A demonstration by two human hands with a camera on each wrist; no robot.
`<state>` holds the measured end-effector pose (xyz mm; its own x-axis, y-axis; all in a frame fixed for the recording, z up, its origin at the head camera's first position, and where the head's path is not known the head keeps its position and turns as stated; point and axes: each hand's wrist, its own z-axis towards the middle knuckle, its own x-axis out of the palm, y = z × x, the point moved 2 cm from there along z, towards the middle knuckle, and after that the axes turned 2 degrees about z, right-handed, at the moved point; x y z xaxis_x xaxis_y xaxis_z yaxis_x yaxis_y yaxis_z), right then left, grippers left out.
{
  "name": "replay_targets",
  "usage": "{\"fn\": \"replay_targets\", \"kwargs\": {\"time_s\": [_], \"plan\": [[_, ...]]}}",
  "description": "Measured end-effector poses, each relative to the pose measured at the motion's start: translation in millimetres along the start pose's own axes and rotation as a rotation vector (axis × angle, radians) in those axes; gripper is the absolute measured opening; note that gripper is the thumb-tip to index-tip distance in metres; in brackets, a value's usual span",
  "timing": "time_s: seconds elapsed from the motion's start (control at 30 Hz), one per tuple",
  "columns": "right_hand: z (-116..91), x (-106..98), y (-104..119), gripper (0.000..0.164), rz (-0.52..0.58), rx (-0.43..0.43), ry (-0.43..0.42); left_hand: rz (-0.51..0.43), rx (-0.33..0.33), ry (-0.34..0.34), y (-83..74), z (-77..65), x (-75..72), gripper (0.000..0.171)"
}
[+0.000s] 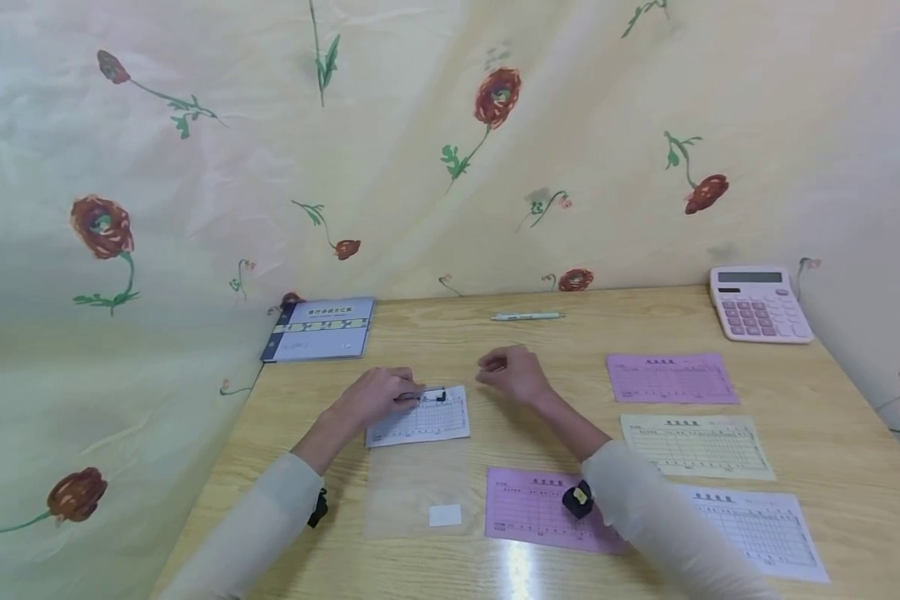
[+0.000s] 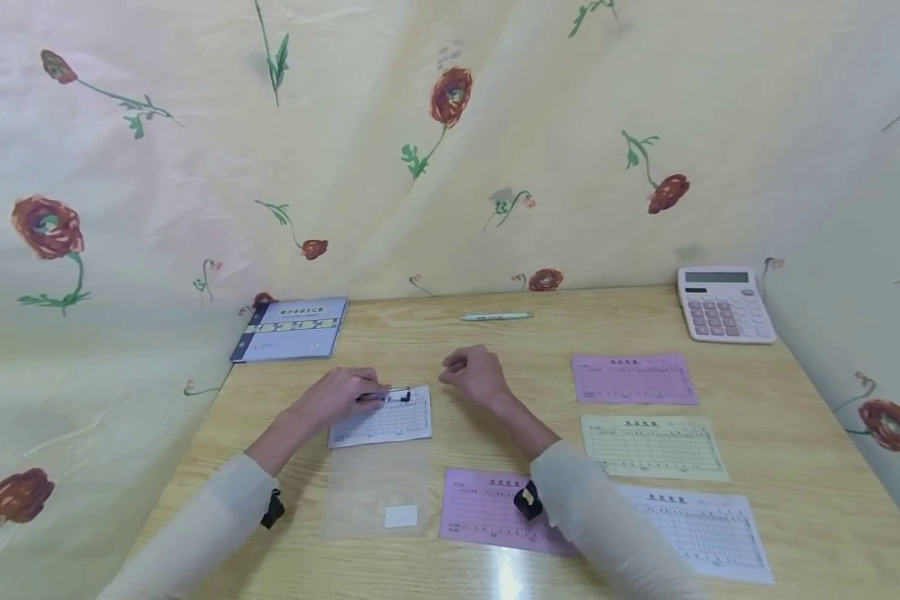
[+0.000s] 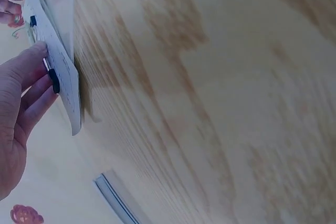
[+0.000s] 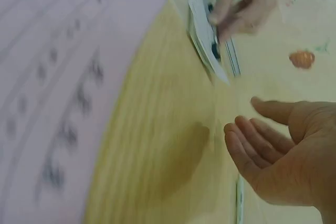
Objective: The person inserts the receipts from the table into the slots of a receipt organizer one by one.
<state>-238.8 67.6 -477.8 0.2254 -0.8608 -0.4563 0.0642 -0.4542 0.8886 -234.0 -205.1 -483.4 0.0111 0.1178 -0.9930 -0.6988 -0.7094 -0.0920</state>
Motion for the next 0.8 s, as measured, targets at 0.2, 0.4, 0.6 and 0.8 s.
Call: {"fn": "replay_targets", "kwargs": {"time_s": [0.2,0.4,0.6,0.8], "plan": [[-7.3,-38.8,-8.6,0.047,0.088,-0.058,0.064,-0.078,-0.077,0.016,1.7,-0.1,-0.7,0.026],[-31.9,-80.0,-15.9,0.058,0.153,-0.132,0.136,-0.128,-0.145,0.018,2.7,-1.3,-0.2,0.030],[-67.6,-106.3,-29.8,0.062,0.038,-0.170,0.184,-0.211,-0.179,-0.046,2.0,-3.8,-0.1,0.033],[-110.3,-115.9,-46.1,0.058,-0.058,-0.154,0.278,-0.311,-0.188,-0.065,3.4,-6.3,6.6,0.037]]}}
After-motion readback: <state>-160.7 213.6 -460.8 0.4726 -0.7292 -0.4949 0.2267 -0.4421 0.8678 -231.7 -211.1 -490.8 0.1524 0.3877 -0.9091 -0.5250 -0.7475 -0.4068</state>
